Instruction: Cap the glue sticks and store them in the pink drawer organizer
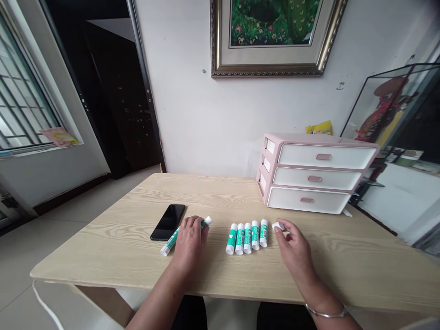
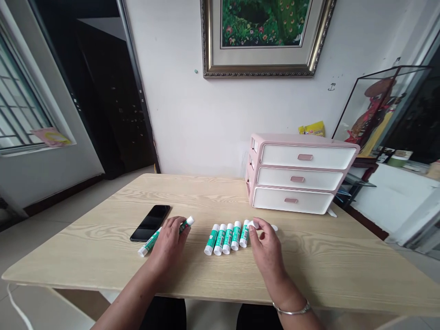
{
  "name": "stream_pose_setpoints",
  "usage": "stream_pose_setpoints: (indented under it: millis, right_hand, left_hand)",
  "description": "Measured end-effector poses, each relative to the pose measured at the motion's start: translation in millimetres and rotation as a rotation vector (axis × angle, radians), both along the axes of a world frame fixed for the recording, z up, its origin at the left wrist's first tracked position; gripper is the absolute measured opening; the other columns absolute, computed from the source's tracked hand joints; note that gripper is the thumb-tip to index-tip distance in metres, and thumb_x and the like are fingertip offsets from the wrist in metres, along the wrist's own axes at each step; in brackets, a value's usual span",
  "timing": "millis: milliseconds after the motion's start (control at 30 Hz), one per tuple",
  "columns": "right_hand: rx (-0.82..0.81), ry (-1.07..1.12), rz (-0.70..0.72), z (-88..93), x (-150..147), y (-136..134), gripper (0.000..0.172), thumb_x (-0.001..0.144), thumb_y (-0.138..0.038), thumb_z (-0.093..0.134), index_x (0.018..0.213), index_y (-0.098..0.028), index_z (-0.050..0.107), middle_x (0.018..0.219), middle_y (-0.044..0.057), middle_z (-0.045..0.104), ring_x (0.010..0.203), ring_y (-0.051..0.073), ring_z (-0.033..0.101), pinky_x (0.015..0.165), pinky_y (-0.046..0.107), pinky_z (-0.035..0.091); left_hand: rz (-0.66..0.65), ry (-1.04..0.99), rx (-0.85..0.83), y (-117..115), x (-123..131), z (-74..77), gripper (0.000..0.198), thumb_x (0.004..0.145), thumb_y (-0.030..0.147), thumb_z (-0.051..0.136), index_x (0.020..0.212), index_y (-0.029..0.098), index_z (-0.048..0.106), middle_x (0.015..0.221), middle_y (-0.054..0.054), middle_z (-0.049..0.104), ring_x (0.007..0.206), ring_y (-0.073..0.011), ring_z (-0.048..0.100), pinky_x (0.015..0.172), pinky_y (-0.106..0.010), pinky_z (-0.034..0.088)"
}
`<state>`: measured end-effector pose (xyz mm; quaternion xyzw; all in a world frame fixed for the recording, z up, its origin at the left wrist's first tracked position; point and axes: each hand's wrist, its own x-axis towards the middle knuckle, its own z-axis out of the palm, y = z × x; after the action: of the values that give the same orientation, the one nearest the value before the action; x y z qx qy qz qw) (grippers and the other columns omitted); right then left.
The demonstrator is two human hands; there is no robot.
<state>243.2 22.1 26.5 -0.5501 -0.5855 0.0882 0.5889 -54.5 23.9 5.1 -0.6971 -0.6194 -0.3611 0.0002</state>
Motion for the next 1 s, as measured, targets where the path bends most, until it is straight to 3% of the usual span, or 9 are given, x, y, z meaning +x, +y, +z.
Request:
stream_pose_setpoints:
  millis: [167, 300, 433, 600, 800, 1000]
  right_hand:
    - [0.112, 0.077, 0.235, 34.2, -54, 4, 0.03, 0.087, -0.047, 0.06, 0.095, -0.02, 0.07, 0.082, 0.006, 0.072, 0.066, 0.018, 0.06, 0.062, 0.03, 0.052]
    - [0.153, 0.053, 0.354, 29.7, -84, 17, 0.024, 0.091, -0.042, 0.06, 0.099, -0.022, 0.069, 0.086, 0.005, 0.072, 0.068, 0.016, 0.06, 0.064, 0.028, 0.052]
    - [0.093, 0.015, 0.485, 6.5, -96, 24, 0.024, 0.096, -0.039, 0.058, 0.112, -0.023, 0.067, 0.1, 0.005, 0.071, 0.078, 0.016, 0.062, 0.073, 0.03, 0.053]
    - [0.079, 0.002, 0.548, -2.7, -94, 19, 0.022, 0.097, -0.034, 0.058, 0.115, -0.024, 0.065, 0.11, 0.006, 0.07, 0.081, 0.016, 0.063, 0.074, 0.031, 0.053]
    - [0.086, 0.017, 0.573, -0.7, -93, 13, 0.02, 0.097, -0.03, 0.06, 0.116, -0.026, 0.065, 0.114, 0.006, 0.071, 0.089, 0.017, 0.066, 0.077, 0.031, 0.055]
    - [0.071, -0.026, 0.609, -3.9, -92, 11, 0.02, 0.098, -0.027, 0.059, 0.117, -0.029, 0.065, 0.119, 0.004, 0.071, 0.099, 0.017, 0.067, 0.082, 0.03, 0.055]
  left_hand:
    - [-0.387, -0.572, -0.231, 1, 24, 11.2, 0.038, 0.1, 0.051, 0.043, 0.122, 0.021, 0.051, 0.104, -0.008, 0.065, 0.093, -0.0237, 0.065, 0.071, -0.034, 0.053]
    - [-0.54, -0.828, -0.348, 0, 31, 11.5, 0.044, 0.098, 0.054, 0.048, 0.126, 0.022, 0.045, 0.096, -0.004, 0.061, 0.081, -0.0184, 0.062, 0.061, -0.028, 0.05]
    - [-0.56, -0.789, -0.381, -3, 25, 12.5, 0.04, 0.097, 0.051, 0.053, 0.122, 0.02, 0.052, 0.089, -0.001, 0.061, 0.077, -0.0154, 0.056, 0.069, -0.027, 0.047]
    - [-0.563, -0.724, -0.357, -11, 21, 22.5, 0.037, 0.097, 0.043, 0.056, 0.126, 0.02, 0.059, 0.115, -0.006, 0.067, 0.107, -0.0226, 0.059, 0.096, -0.033, 0.044]
    - [-0.607, -0.702, -0.395, -14, 23, 23.2, 0.035, 0.097, 0.041, 0.057, 0.125, 0.02, 0.062, 0.113, -0.005, 0.07, 0.105, -0.0224, 0.062, 0.094, -0.032, 0.046]
    - [-0.658, -0.765, -0.42, -18, 24, 25.1, 0.037, 0.097, 0.038, 0.06, 0.129, 0.021, 0.062, 0.124, -0.007, 0.069, 0.111, -0.0224, 0.062, 0.099, -0.032, 0.045]
